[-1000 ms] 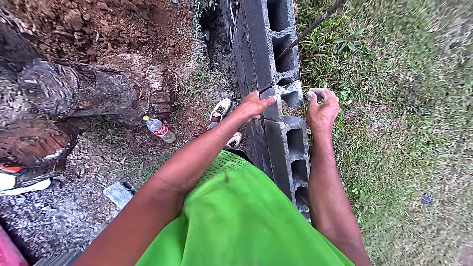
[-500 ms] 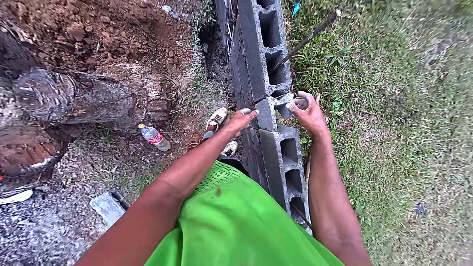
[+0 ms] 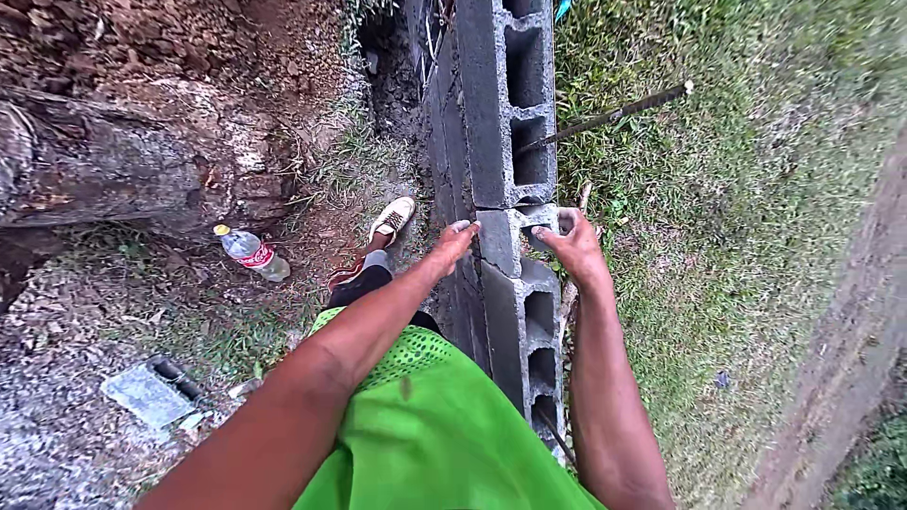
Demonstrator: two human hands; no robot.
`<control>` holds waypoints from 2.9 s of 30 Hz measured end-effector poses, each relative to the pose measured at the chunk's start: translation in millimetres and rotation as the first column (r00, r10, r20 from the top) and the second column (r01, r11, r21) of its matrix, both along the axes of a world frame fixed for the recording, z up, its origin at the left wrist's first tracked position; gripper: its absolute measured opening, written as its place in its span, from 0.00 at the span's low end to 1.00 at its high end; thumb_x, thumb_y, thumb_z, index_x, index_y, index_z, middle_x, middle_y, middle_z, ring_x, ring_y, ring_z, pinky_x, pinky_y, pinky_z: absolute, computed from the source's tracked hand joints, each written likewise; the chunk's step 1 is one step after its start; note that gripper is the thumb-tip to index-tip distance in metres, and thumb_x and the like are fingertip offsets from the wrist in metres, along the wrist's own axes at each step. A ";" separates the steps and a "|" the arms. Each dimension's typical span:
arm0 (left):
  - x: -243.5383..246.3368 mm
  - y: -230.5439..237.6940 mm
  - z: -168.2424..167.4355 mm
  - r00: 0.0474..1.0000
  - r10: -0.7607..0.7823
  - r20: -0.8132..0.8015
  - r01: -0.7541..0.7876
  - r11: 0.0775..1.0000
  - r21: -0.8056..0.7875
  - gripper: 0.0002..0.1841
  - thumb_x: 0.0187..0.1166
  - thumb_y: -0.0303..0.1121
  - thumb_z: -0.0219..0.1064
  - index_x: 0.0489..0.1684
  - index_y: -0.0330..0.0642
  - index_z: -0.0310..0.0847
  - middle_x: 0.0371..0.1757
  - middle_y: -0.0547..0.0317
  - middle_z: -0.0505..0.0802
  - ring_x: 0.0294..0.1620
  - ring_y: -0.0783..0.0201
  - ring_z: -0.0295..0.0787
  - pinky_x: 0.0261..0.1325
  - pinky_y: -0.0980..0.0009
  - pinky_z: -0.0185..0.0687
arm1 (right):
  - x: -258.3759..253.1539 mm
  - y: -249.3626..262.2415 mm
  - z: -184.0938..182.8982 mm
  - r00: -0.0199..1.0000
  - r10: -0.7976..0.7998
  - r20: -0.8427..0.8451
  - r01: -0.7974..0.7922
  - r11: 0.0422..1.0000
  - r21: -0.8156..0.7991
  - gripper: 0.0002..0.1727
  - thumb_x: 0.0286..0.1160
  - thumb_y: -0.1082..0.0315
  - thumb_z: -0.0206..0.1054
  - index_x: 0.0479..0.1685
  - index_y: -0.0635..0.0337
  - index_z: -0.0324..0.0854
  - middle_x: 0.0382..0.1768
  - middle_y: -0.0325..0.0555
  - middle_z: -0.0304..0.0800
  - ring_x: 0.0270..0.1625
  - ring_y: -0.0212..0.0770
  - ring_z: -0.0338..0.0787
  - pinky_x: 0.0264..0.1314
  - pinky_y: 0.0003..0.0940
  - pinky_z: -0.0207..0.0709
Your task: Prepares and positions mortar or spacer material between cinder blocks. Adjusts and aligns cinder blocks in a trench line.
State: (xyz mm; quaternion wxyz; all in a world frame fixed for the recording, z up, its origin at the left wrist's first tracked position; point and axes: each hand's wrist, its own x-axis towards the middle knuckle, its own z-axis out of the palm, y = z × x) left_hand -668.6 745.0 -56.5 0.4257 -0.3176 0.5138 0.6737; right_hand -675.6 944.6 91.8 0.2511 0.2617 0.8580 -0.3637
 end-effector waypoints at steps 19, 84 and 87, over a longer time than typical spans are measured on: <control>-9.0 4.2 -3.9 0.998 0.024 -0.062 -0.023 1.000 0.022 0.27 0.88 0.41 0.64 0.83 0.39 0.68 0.71 0.41 0.85 0.71 0.47 0.84 0.69 0.44 0.82 | -7.3 -4.6 -16.3 0.998 0.021 -0.058 -0.015 0.995 0.100 0.18 0.70 0.70 0.76 0.60 0.57 0.84 0.51 0.50 0.94 0.44 0.49 0.92 0.46 0.59 0.84; 3.4 19.8 -11.8 0.964 0.226 -0.138 -0.211 0.970 0.118 0.27 0.89 0.34 0.59 0.87 0.41 0.64 0.78 0.40 0.79 0.76 0.50 0.79 0.74 0.49 0.79 | -1.6 -4.8 -9.5 0.986 0.089 -0.141 -0.083 0.996 0.043 0.21 0.71 0.68 0.74 0.64 0.55 0.82 0.55 0.49 0.94 0.50 0.45 0.94 0.51 0.53 0.88; 4.1 20.5 -13.0 0.964 0.227 -0.141 -0.211 0.970 0.121 0.27 0.89 0.33 0.59 0.87 0.41 0.64 0.78 0.41 0.79 0.75 0.51 0.80 0.74 0.51 0.79 | -3.5 -3.5 -15.3 0.984 0.072 -0.162 -0.068 0.997 0.032 0.20 0.68 0.70 0.75 0.60 0.56 0.83 0.53 0.46 0.94 0.51 0.40 0.95 0.53 0.48 0.90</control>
